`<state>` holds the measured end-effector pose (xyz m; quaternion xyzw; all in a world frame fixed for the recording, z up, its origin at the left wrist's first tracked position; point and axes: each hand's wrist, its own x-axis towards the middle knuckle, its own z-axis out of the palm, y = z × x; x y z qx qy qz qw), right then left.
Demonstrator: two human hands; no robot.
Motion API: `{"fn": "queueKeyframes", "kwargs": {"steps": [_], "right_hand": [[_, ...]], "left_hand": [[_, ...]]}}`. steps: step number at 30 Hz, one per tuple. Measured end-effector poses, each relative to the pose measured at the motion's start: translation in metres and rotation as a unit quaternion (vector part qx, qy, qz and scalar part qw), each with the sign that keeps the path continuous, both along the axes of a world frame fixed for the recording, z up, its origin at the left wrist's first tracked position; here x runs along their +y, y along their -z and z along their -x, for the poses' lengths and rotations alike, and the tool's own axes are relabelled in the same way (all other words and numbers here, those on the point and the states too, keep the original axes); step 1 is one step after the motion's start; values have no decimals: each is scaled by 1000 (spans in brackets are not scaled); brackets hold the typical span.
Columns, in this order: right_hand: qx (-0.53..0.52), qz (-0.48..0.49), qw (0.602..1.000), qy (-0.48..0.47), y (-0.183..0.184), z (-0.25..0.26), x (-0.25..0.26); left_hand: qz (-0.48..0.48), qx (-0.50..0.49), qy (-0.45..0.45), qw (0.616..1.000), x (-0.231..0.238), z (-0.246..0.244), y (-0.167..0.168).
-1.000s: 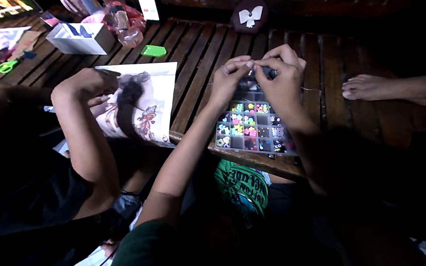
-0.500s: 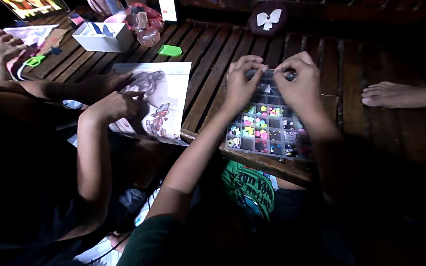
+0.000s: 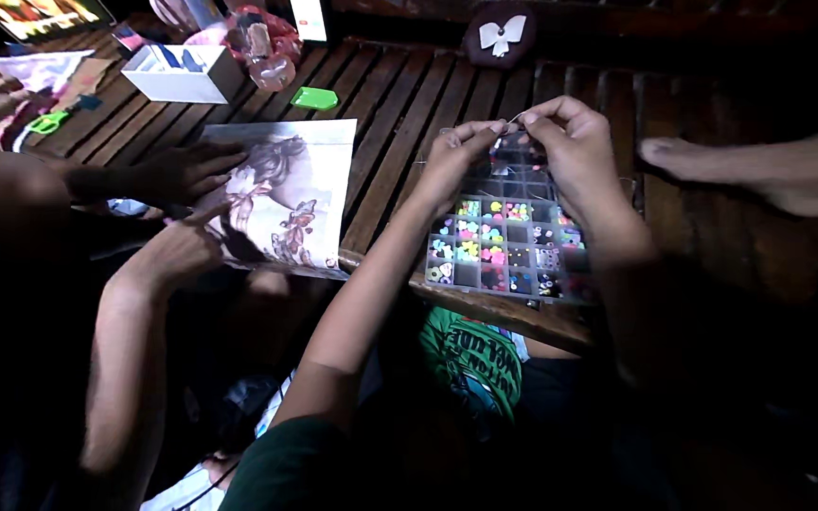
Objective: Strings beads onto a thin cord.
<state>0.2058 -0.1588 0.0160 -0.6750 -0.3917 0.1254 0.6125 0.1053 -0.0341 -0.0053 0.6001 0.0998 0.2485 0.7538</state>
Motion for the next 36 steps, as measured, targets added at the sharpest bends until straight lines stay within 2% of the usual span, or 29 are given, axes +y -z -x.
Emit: {"fn": "queueKeyframes", "kwargs": {"steps": [8, 20, 26, 29, 36], "right_hand": [[18, -18, 1000, 0, 0, 0, -1], [41, -10, 999, 15, -1, 0, -2], [40, -11, 999, 11, 1, -3, -1], [44, -1, 999, 12, -1, -3, -3], [195, -21, 981, -11, -5, 2, -7]], "left_hand": [[74, 0, 20, 997, -2, 1, -3], [76, -28, 17, 997, -3, -2, -1], [-7, -28, 25, 999, -2, -2, 1], [-16, -41, 30, 999, -3, -2, 1], [-1, -78, 67, 995, -5, 0, 0]]}}
